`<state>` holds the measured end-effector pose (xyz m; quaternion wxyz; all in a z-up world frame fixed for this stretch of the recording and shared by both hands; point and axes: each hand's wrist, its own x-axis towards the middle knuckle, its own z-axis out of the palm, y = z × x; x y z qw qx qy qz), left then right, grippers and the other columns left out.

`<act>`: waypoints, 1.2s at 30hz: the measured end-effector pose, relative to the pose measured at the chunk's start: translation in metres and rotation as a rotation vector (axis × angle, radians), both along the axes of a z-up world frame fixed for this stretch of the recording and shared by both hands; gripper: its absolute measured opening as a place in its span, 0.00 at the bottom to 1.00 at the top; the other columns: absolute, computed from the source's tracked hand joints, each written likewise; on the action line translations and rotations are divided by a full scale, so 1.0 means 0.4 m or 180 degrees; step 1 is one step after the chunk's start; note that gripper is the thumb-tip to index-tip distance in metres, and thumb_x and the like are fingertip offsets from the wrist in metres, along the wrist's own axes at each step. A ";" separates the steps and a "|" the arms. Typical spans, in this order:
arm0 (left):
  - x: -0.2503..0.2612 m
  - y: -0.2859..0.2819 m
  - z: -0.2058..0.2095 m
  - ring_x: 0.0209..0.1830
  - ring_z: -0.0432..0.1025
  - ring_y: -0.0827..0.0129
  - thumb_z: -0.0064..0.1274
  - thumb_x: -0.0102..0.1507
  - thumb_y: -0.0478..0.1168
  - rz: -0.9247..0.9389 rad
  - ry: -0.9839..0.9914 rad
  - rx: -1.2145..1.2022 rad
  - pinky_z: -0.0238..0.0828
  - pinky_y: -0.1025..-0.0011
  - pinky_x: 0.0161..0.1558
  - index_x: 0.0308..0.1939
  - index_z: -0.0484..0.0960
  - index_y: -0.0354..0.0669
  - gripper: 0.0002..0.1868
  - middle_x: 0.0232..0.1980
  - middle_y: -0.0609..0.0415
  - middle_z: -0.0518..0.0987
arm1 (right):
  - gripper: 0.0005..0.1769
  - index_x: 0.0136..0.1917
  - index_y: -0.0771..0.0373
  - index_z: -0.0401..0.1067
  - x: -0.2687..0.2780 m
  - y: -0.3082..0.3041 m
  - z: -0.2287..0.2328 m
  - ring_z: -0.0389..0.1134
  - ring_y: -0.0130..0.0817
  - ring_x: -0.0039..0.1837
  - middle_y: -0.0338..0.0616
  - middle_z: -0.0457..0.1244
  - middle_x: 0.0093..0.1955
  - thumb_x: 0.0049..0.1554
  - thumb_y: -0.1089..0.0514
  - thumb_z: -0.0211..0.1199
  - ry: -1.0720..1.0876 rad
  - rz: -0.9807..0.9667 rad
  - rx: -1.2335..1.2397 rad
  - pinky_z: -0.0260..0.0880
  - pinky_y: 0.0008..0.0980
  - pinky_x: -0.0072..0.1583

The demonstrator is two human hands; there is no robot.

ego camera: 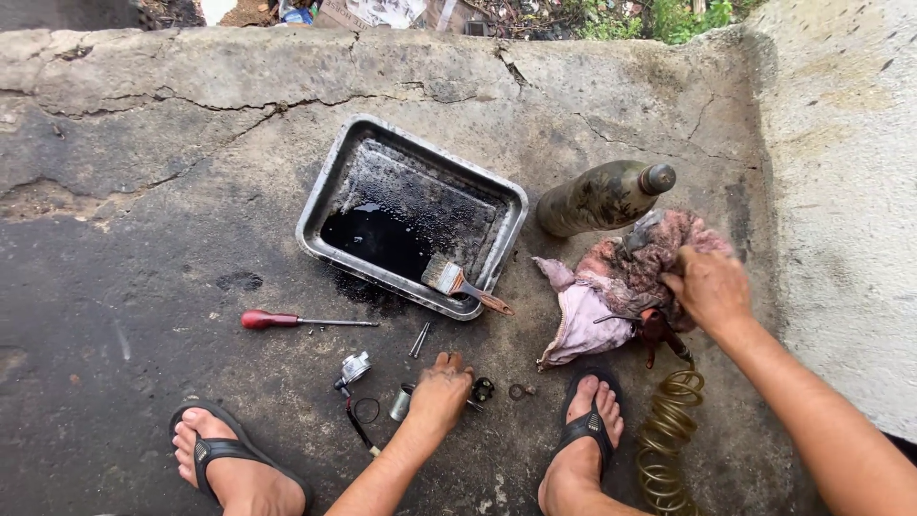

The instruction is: The person cleans small mechanical parts, likely from a motor, by pouring liquid from a plastic bottle into a metal tray and scrubbing the components with a brush. They also use a screwdriver to manipulate the parts and a rag to wipe them.

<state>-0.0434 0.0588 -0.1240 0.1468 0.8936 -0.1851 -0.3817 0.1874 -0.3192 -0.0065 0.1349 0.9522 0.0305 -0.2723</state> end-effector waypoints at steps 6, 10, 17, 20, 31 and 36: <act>0.022 0.023 0.011 0.66 0.72 0.51 0.56 0.63 0.33 0.0157 0.0112 -0.0256 0.73 0.52 0.61 0.52 0.82 0.40 0.13 0.60 0.45 0.80 | 0.54 0.80 0.61 0.46 0.002 0.104 0.061 0.55 0.49 0.75 0.59 0.54 0.71 0.55 0.44 0.76 -0.1186 0.0340 0.0652 0.61 0.53 0.73; 0.109 0.078 0.085 0.59 0.73 0.53 0.68 0.51 0.40 0.0207 0.0404 -0.0503 0.71 0.54 0.61 0.46 0.85 0.44 0.19 0.52 0.46 0.83 | 0.68 0.83 0.59 0.37 0.008 0.213 0.082 0.54 0.52 0.78 0.61 0.49 0.78 0.44 0.46 0.79 -0.0984 0.0105 0.2528 0.59 0.50 0.75; 0.236 0.224 0.129 0.42 0.82 0.66 0.64 0.52 0.43 0.1990 0.1549 -0.2888 0.81 0.65 0.51 0.53 0.86 0.43 0.24 0.44 0.53 0.88 | 0.65 0.81 0.61 0.42 0.073 0.290 0.028 0.58 0.49 0.78 0.51 0.56 0.76 0.44 0.46 0.81 -0.0836 -0.0306 0.3696 0.55 0.46 0.74; 0.260 0.240 0.171 0.48 0.79 0.68 0.64 0.59 0.38 0.3097 0.1970 -0.3980 0.76 0.67 0.52 0.60 0.80 0.32 0.26 0.51 0.47 0.84 | 0.54 0.75 0.60 0.55 0.101 0.268 -0.064 0.65 0.45 0.74 0.47 0.63 0.71 0.44 0.49 0.83 -0.0780 -0.0726 0.3369 0.65 0.44 0.72; 0.336 0.203 0.221 0.46 0.81 0.63 0.55 0.65 0.38 0.4412 0.1933 -0.4411 0.81 0.66 0.48 0.60 0.78 0.30 0.21 0.51 0.46 0.84 | 0.54 0.73 0.60 0.57 0.117 0.401 0.226 0.65 0.55 0.55 0.57 0.57 0.55 0.38 0.51 0.79 -0.1047 0.1019 0.2367 0.72 0.47 0.54; 0.367 0.198 0.174 0.45 0.81 0.63 0.56 0.65 0.37 0.4574 0.1578 -0.4399 0.83 0.64 0.49 0.60 0.78 0.29 0.21 0.49 0.46 0.84 | 0.53 0.72 0.56 0.59 0.047 0.439 0.316 0.63 0.46 0.53 0.51 0.57 0.48 0.39 0.46 0.80 -0.0805 0.1501 0.0906 0.66 0.47 0.52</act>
